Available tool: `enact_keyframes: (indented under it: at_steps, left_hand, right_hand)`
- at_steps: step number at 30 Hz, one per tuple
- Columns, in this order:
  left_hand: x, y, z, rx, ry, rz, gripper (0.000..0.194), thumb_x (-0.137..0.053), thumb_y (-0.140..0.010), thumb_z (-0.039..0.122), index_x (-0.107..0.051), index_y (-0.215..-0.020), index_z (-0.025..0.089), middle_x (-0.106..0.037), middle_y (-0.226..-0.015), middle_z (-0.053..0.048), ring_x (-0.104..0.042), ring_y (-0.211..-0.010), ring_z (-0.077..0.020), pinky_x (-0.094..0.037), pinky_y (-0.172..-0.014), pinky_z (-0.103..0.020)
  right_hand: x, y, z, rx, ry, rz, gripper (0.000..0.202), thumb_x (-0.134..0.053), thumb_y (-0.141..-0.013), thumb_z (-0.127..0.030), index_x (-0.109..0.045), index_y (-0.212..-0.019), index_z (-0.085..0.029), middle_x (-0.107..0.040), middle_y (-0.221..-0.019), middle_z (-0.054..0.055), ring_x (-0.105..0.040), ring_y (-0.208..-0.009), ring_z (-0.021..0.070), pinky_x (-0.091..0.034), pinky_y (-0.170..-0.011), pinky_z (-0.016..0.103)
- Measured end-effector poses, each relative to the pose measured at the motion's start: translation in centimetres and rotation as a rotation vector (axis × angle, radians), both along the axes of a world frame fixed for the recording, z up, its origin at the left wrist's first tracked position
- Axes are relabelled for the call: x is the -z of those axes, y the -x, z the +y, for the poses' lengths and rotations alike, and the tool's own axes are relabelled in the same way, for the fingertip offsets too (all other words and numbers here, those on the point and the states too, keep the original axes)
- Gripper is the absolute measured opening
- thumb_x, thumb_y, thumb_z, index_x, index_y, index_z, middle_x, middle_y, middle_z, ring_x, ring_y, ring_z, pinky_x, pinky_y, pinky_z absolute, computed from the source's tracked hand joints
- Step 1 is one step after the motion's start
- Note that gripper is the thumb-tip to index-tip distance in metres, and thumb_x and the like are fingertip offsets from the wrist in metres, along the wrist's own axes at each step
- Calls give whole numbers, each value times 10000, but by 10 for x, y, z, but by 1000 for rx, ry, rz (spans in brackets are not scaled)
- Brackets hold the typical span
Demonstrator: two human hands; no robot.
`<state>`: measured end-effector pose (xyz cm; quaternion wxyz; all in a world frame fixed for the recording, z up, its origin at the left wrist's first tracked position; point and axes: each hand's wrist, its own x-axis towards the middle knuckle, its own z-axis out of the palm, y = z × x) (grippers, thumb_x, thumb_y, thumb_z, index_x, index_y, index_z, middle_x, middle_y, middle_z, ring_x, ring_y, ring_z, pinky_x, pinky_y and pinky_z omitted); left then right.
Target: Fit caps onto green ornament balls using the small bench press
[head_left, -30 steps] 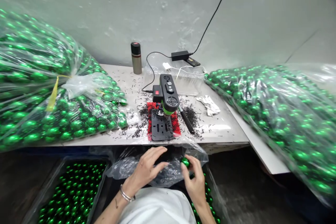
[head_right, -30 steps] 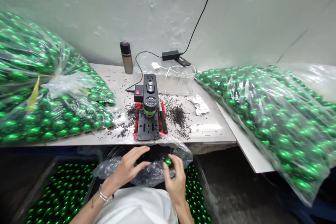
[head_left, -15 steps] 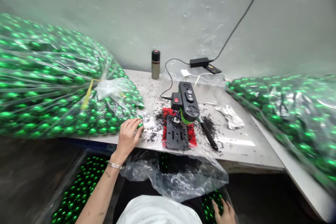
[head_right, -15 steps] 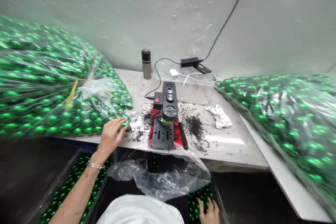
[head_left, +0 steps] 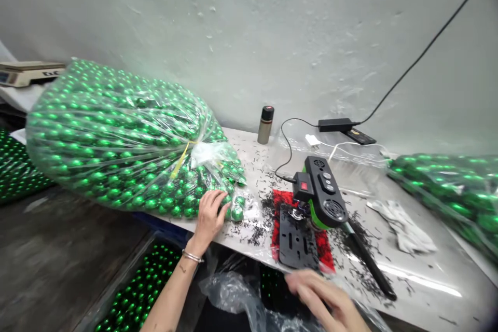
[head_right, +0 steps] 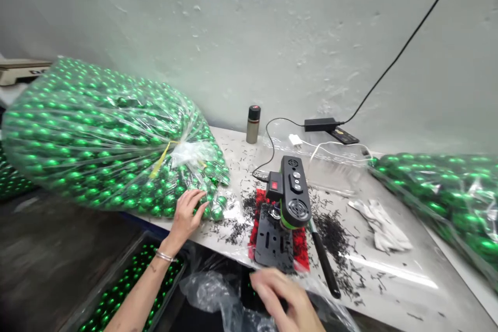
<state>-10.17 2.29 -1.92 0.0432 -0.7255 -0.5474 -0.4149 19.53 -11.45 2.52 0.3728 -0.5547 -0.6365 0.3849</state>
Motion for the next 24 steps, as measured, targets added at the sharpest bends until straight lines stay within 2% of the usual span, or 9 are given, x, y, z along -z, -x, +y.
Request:
enact_keyframes:
  at_steps: [2,4,7,10,12,16,21,24]
  left_hand:
    - [5,4,-3,-142,-78,-78,380,-532,-973,355,-578,-1321,210,-613,-1331,-160,-511,-1332,-305,-336,-1152,-539]
    - [11,10,-3,-295,-118,-153,526,-533,-971,390,-452,-1454,199,-472,-1488,-198,-328,-1471,-345,-257,-1183,-599]
    - [20,20,0,-490,-110,-285,668,-501,-978,433,-281,-1552,172,-224,-1620,-240,-80,-1539,-387,-169,-1185,-665]
    - [28,27,8,-617,-51,-410,713,-446,-991,462,-201,-1576,137,-90,-1642,-278,13,-1533,-421,-121,-1164,-715]
    - [31,27,14,-652,-28,-458,711,-414,-998,472,-195,-1576,121,-71,-1639,-297,38,-1528,-433,-102,-1143,-745]
    - [32,18,29,-686,-44,-457,694,-395,-1000,484,-226,-1567,121,-116,-1631,-306,46,-1528,-430,-84,-1117,-772]
    - [33,8,43,-719,-26,-366,712,-372,-1001,510,-210,-1577,124,-204,-1610,-311,-48,-1532,-418,-104,-1128,-751]
    - [37,11,46,-698,-35,-378,706,-376,-1000,504,-215,-1581,136,-207,-1615,-297,-39,-1535,-409,-101,-1135,-741]
  right_hand:
    - [-22,35,52,-98,-107,80,309,-573,-875,-520,-760,-911,-276,-754,-968,77,-712,-923,225,-591,-834,332]
    - [-26,73,104,-118,-190,118,323,-525,-918,-472,-748,-994,-251,-749,-1053,78,-705,-995,211,-580,-888,344]
    - [-11,124,170,-87,-191,16,301,-507,-919,-373,-739,-1025,-212,-748,-1093,88,-709,-1008,210,-575,-892,363]
    - [9,158,204,-87,-159,-66,291,-526,-899,-321,-739,-1028,-172,-757,-1068,120,-720,-976,231,-569,-884,384]
    - [18,170,210,-105,-169,-71,309,-528,-902,-337,-729,-1069,-170,-755,-1087,122,-718,-978,230,-564,-881,378]
    - [26,180,205,-133,-205,-77,343,-550,-894,-337,-683,-1170,-184,-736,-1142,103,-690,-1010,220,-550,-901,369]
    - [35,189,189,-132,-427,-124,329,-526,-920,-295,-663,-1208,-212,-723,-1139,94,-637,-1076,224,-523,-978,405]
    - [44,196,176,-163,-524,-224,396,-470,-944,-251,-593,-1319,-216,-674,-1276,111,-589,-1217,239,-499,-1034,441]
